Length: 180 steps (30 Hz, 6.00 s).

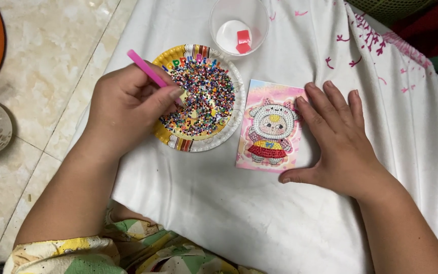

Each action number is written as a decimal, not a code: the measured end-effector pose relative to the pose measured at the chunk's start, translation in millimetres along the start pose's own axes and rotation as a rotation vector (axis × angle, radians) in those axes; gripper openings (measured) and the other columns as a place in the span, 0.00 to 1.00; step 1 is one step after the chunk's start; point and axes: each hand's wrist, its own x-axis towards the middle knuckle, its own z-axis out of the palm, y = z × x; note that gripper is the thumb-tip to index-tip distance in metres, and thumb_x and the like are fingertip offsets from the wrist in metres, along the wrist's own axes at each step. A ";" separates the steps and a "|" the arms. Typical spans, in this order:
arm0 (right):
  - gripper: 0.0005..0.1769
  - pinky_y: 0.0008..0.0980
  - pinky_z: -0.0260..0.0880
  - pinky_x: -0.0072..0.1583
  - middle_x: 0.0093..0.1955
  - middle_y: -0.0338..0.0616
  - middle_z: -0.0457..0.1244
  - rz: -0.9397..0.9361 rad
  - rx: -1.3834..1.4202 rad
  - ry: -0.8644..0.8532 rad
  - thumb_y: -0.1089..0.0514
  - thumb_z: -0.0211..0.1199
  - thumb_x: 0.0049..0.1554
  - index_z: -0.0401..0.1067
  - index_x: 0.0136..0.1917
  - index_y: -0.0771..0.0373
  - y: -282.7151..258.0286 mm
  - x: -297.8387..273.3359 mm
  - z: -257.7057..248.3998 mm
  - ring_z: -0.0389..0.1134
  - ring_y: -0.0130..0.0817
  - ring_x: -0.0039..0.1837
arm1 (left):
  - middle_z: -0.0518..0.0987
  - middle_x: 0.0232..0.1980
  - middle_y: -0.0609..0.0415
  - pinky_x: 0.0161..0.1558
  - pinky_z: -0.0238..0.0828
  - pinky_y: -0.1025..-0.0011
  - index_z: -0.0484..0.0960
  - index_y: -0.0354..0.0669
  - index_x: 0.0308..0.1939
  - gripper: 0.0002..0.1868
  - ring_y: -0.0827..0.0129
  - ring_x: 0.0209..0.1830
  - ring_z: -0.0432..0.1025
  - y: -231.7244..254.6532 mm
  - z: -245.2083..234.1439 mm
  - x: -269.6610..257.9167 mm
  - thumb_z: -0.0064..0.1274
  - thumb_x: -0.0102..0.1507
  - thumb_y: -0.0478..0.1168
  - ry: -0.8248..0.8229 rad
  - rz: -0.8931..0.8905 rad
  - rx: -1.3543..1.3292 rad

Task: The person is performing diamond painting, picking up small colorful beads from a tray using a specialized pen and placing them onto a sticky canvas with a printed design.

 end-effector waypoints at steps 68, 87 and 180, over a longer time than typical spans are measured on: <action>0.72 0.65 0.26 0.70 0.76 0.56 0.41 0.026 0.053 -0.025 0.28 0.77 0.26 0.49 0.72 0.65 0.9 -0.1 -4.5 0.37 0.62 0.76 | 0.78 0.34 0.55 0.30 0.64 0.69 0.75 0.41 0.36 0.07 0.64 0.30 0.72 19.2 102.6 -6.3 0.56 0.63 0.39 -0.357 0.613 0.395; 0.73 0.66 0.28 0.70 0.76 0.57 0.42 -0.007 0.049 0.019 0.29 0.79 0.25 0.50 0.71 0.66 1.1 -1.1 -4.8 0.38 0.63 0.76 | 0.80 0.38 0.55 0.39 0.67 0.72 0.78 0.41 0.37 0.06 0.67 0.36 0.75 27.1 93.7 -6.7 0.58 0.62 0.39 -0.292 0.511 0.354; 0.68 0.68 0.33 0.70 0.77 0.55 0.42 -0.034 -0.041 0.032 0.27 0.67 0.28 0.50 0.73 0.61 -7.0 4.3 1.5 0.40 0.64 0.77 | 0.77 0.40 0.52 0.49 0.63 0.63 0.80 0.37 0.37 0.12 0.57 0.46 0.67 -29.7 -31.3 -10.7 0.43 0.71 0.36 0.196 0.502 0.468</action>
